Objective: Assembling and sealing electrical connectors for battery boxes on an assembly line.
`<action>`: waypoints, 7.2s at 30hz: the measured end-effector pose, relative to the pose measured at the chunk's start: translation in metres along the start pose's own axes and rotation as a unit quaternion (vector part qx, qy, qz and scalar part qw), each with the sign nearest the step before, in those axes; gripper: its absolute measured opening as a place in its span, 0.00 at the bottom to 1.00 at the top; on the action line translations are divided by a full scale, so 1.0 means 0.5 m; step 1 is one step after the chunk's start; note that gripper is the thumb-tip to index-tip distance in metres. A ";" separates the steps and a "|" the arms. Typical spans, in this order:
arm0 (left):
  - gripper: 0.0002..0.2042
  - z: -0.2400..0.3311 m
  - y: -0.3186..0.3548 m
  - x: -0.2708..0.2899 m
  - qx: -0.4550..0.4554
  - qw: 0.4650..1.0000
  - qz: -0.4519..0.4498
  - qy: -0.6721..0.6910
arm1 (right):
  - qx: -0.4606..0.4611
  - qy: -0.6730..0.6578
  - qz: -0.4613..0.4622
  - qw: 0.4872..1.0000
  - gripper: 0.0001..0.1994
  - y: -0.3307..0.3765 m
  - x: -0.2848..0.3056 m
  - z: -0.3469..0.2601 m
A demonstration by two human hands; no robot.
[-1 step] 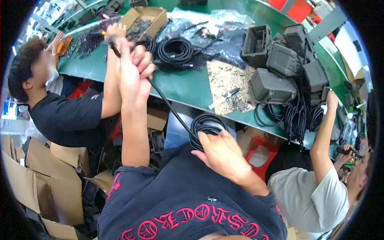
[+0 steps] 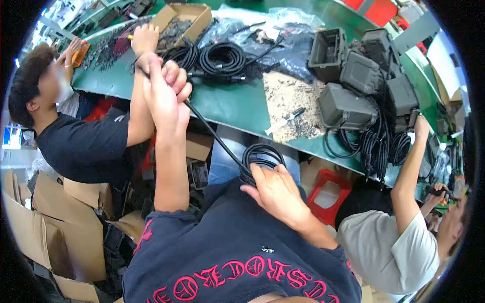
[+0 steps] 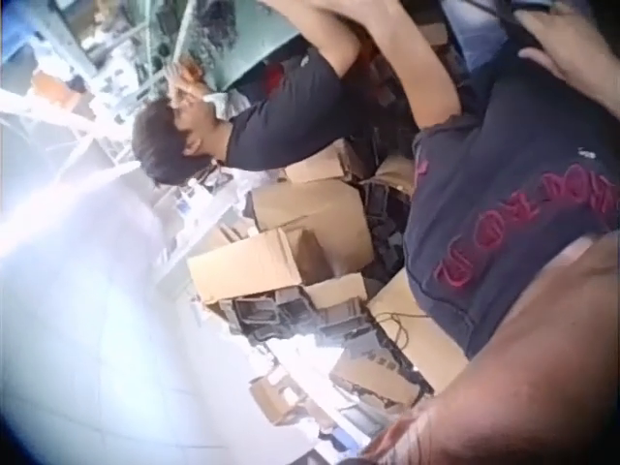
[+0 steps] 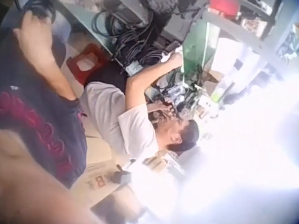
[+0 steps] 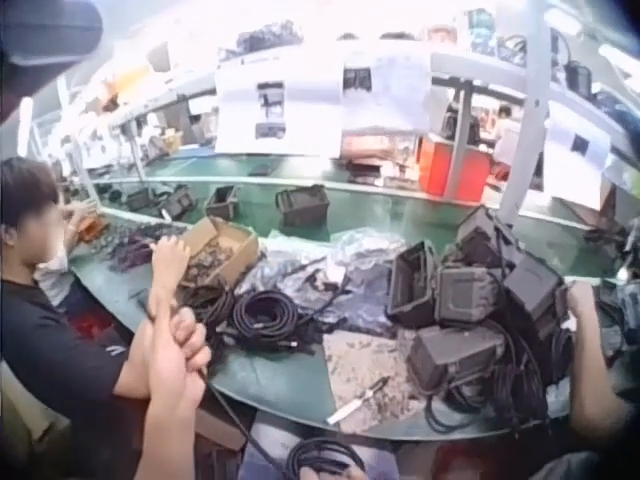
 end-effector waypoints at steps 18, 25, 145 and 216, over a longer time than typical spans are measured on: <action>0.04 -0.140 0.171 0.120 -0.210 0.886 -0.108 -0.399 | -0.069 0.220 0.115 0.966 0.08 -0.387 0.003 0.304; 0.06 -0.108 0.140 0.137 -0.083 0.937 -0.093 -0.326 | -0.075 0.138 0.142 0.977 0.05 -0.371 0.005 0.317; 0.21 -0.140 0.221 0.137 0.082 0.982 -0.024 -0.166 | 0.128 0.085 0.123 0.980 0.18 -0.166 -0.020 0.247; 0.17 -0.134 0.272 0.036 -0.182 0.859 -0.174 -0.446 | 0.192 -0.698 0.330 0.606 0.24 -0.179 0.045 0.017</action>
Point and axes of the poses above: each hand's wrist, its own y-axis away from the middle knuckle, its own x-axis out of the back of the hand, z = x × y, the point moved 1 cm from there along -y, towards the middle knuckle, and after that the axes turned 13 degrees about y, right-handed, at the moved point
